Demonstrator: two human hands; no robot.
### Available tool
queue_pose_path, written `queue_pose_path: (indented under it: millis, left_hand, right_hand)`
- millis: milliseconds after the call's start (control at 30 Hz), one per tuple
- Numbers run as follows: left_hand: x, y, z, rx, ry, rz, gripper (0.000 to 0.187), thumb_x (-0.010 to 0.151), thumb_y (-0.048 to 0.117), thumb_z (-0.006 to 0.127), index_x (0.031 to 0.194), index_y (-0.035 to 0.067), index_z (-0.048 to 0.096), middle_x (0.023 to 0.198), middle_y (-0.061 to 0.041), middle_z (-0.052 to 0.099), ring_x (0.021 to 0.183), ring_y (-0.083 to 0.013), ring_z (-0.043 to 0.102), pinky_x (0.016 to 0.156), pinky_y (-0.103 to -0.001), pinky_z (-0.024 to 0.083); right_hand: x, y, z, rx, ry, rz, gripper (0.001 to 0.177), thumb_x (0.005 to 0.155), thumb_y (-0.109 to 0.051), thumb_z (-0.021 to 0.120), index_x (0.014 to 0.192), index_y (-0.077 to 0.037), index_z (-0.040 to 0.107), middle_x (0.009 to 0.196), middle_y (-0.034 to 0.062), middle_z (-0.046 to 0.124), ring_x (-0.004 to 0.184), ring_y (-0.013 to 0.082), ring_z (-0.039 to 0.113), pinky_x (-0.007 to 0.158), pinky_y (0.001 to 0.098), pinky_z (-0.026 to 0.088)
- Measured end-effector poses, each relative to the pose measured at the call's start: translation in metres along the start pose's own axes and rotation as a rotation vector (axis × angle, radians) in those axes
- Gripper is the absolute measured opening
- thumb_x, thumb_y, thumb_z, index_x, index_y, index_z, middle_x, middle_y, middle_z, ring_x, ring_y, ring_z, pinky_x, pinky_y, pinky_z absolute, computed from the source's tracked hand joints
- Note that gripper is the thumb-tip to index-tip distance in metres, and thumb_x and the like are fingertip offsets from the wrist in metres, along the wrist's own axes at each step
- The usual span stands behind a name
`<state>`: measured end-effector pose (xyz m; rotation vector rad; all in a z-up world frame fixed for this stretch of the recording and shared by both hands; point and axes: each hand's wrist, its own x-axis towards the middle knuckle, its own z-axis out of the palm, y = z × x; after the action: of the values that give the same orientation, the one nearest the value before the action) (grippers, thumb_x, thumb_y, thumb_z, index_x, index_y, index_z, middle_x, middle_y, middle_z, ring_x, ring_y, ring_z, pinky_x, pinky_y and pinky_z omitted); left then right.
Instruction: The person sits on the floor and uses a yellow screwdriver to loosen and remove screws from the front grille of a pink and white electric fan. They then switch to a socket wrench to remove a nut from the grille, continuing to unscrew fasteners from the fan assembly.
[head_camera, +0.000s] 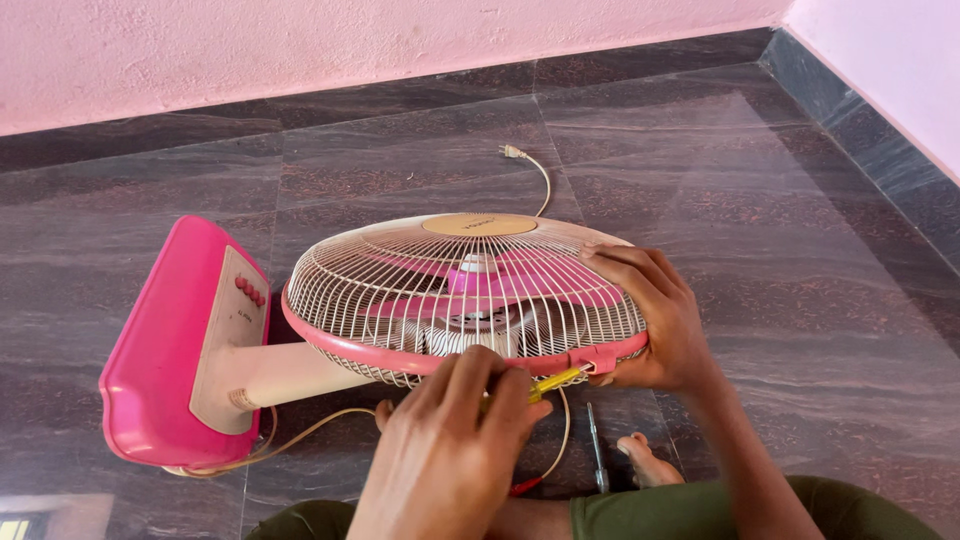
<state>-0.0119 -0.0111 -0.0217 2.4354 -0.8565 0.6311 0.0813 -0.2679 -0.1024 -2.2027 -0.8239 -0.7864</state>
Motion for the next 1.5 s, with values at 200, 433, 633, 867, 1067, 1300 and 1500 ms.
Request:
queue_pose_path:
  millis: [200,433,633,867,1067,1300,1500]
  left_hand:
    - [0.0,0.001,0.006,0.18,-0.223,-0.068,0.036,0.099,0.039,0.069,0.107,0.004,0.064,0.076,-0.009,0.065,0.062,-0.0271,0.07,0.048,-0.041,0.053]
    - [0.004,0.007,0.011,0.325,-0.008,0.031,0.03,0.095,0.037,0.067,0.094,0.007,0.064,0.07,-0.004,0.062,0.058,-0.0205,0.068,0.047,-0.036,0.052]
    - [0.007,-0.003,0.006,0.402,-0.002,0.196,0.019,0.09,0.026,0.068,0.092,0.009,0.062,0.075,-0.002,0.061,0.061,-0.017,0.065,0.051,-0.032,0.051]
    - [0.007,-0.015,0.0,0.53,0.057,0.378,0.018,0.083,0.021,0.066,0.096,0.008,0.065,0.077,0.002,0.059,0.064,-0.0123,0.061,0.054,-0.027,0.048]
    - [0.009,-0.032,-0.001,0.564,0.058,0.512,0.011,0.091,0.021,0.066,0.094,0.011,0.064,0.072,0.005,0.053,0.06,-0.0098,0.055,0.051,-0.026,0.041]
    - [0.017,-0.027,-0.01,0.552,-0.007,0.474,0.014,0.088,0.024,0.066,0.096,0.012,0.065,0.069,0.004,0.052,0.057,-0.0109,0.057,0.048,-0.027,0.042]
    - [-0.002,-0.016,-0.016,0.511,0.04,0.292,0.018,0.086,0.024,0.067,0.098,0.011,0.065,0.075,0.001,0.057,0.065,-0.0155,0.063,0.055,-0.031,0.048]
  right_hand:
    - [0.0,-0.004,-0.001,0.002,-0.005,0.022,0.107,0.061,-0.078,0.074,0.139,-0.007,0.061,0.14,0.0107,0.064,0.134,0.0325,0.061,0.11,0.0488,0.051]
    - [0.002,-0.005,-0.002,0.008,-0.01,0.013,0.105,0.062,-0.073,0.078,0.141,-0.006,0.06,0.142,0.0114,0.063,0.135,0.0332,0.06,0.11,0.0489,0.05]
    - [0.004,-0.008,0.0,0.003,0.011,-0.002,0.101,0.065,-0.071,0.078,0.141,-0.006,0.059,0.142,0.0106,0.063,0.134,0.0335,0.061,0.109,0.0485,0.051]
    - [0.002,-0.01,0.002,-0.03,0.019,0.011,0.101,0.063,-0.069,0.079,0.14,-0.006,0.06,0.14,0.0114,0.064,0.13,0.0341,0.062,0.106,0.0473,0.052]
    - [0.0,-0.008,0.008,-0.038,0.004,0.006,0.102,0.064,-0.071,0.076,0.14,-0.006,0.06,0.14,0.014,0.063,0.13,0.034,0.062,0.107,0.0472,0.051]
    - [0.0,-0.005,0.01,-0.035,0.031,0.004,0.103,0.068,-0.08,0.069,0.141,-0.008,0.06,0.142,0.0121,0.064,0.131,0.0322,0.063,0.108,0.0459,0.052]
    - [-0.004,-0.006,0.01,-0.042,0.03,-0.007,0.106,0.069,-0.083,0.067,0.141,-0.007,0.06,0.141,0.0132,0.063,0.131,0.0322,0.062,0.108,0.0474,0.052]
